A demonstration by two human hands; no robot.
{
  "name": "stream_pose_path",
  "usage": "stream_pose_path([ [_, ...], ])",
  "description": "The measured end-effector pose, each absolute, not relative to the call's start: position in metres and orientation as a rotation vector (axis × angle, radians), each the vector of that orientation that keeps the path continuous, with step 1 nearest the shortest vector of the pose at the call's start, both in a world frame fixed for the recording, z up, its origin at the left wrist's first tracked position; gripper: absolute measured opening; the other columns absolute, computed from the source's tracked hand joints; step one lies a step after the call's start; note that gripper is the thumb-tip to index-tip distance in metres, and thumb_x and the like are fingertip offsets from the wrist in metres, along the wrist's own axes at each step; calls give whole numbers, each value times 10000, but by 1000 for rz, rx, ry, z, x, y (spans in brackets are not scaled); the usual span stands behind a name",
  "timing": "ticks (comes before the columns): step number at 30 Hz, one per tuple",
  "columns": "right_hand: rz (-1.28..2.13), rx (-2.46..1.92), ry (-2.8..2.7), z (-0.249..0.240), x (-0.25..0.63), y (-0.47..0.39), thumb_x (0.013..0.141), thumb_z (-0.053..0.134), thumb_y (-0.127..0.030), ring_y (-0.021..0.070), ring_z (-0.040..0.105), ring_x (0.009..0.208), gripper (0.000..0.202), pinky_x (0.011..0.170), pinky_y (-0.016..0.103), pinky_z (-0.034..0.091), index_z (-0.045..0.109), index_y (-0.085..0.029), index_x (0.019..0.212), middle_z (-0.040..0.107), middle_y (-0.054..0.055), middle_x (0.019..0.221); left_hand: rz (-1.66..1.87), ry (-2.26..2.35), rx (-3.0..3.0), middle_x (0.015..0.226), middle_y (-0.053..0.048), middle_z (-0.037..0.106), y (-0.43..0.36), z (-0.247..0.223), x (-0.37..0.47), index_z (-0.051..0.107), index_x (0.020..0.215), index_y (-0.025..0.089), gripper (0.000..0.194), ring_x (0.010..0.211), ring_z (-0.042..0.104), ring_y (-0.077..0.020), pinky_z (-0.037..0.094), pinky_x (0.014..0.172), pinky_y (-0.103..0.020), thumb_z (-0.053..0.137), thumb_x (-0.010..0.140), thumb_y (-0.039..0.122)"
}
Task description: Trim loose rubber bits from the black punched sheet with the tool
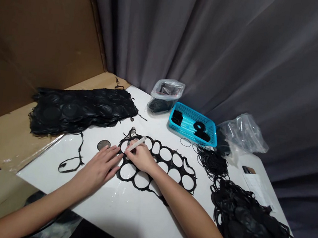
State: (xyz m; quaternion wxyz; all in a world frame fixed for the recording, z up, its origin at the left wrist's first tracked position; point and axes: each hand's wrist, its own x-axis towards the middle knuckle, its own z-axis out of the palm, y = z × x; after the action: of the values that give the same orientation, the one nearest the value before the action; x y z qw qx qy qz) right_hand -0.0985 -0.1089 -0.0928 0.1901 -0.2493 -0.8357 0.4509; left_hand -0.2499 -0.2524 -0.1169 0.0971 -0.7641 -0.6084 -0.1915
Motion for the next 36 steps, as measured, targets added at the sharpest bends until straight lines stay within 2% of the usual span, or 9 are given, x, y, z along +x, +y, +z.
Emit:
stream_pose_path([
  [9, 1090, -606, -2386, -100, -96, -113, 913, 573, -197, 169, 528, 903, 156, 858, 301, 391, 506, -169, 775, 586, 32, 875, -542, -1805, -2263, 1364, -185, 530, -251, -117, -249, 630, 1247, 81, 363, 1308, 482, -308, 376, 1128, -482, 490, 981, 286],
  [14, 643, -284, -2633, -107, -96, -112, 961, 446, -160, 214, 465, 886, 122, 817, 345, 395, 484, -170, 845, 575, 91, 910, -532, -1790, -2252, 1373, -190, 521, -251, -117, -248, 622, 1251, 71, 367, 1320, 470, -311, 372, 1134, -473, 474, 981, 269],
  [16, 541, -395, -2622, -101, -94, -92, 920, 458, -133, 226, 461, 877, 106, 819, 354, 389, 484, -175, 826, 571, 99, 896, -516, -1790, -2252, 1377, -192, 516, -251, -116, -247, 622, 1251, 68, 369, 1325, 465, -311, 368, 1138, -474, 458, 988, 268],
  [18, 546, -776, -2363, -91, -89, -59, 878, 481, -144, 214, 458, 795, 164, 795, 347, 384, 428, -187, 729, 543, 79, 800, -503, -1804, -2253, 1374, -187, 517, -252, -115, -247, 622, 1252, 72, 370, 1327, 465, -307, 364, 1142, -475, 455, 993, 276],
  [20, 520, -1000, -2146, -79, -81, -25, 920, 428, -210, 206, 458, 756, 171, 764, 351, 379, 408, -191, 751, 528, 81, 793, -497, -1831, -2248, 1376, -183, 514, -253, -114, -248, 621, 1256, 81, 375, 1338, 455, -305, 357, 1149, -477, 463, 995, 299],
  [21, 596, -1130, -1965, -75, -76, -11, 906, 480, -263, 197, 469, 736, 170, 751, 339, 382, 424, -190, 763, 533, 66, 782, -498, -1841, -2241, 1379, -180, 511, -253, -113, -249, 622, 1255, 85, 377, 1346, 447, -304, 352, 1152, -478, 465, 997, 311],
  [25, 872, -1191, -1912, -74, -62, -1, 831, 578, -370, 166, 504, 644, 234, 636, 289, 389, 479, -180, 737, 545, 28, 702, -484, -1868, -2176, 1391, -189, 502, -250, -106, -251, 632, 1225, 64, 391, 1386, 388, -329, 316, 1166, -499, 457, 1003, 333],
  [32, 1163, -1070, -2063, -80, -56, -55, 811, 633, -393, 143, 511, 688, 270, 655, 255, 368, 504, -168, 733, 561, -8, 684, -576, -1707, -2346, 1327, -150, 564, -249, -101, -222, 606, 1251, 66, 363, 1260, 515, -280, 391, 1115, -450, 469, 984, 269],
  [36, 1235, -1049, -2133, -73, -51, -69, 837, 625, -388, 139, 508, 660, 262, 637, 253, 361, 505, -172, 750, 568, -12, 673, -544, -1743, -2390, 1349, -148, 549, -251, -105, -217, 592, 1264, 84, 366, 1266, 505, -293, 399, 1096, -469, 498, 971, 280],
])
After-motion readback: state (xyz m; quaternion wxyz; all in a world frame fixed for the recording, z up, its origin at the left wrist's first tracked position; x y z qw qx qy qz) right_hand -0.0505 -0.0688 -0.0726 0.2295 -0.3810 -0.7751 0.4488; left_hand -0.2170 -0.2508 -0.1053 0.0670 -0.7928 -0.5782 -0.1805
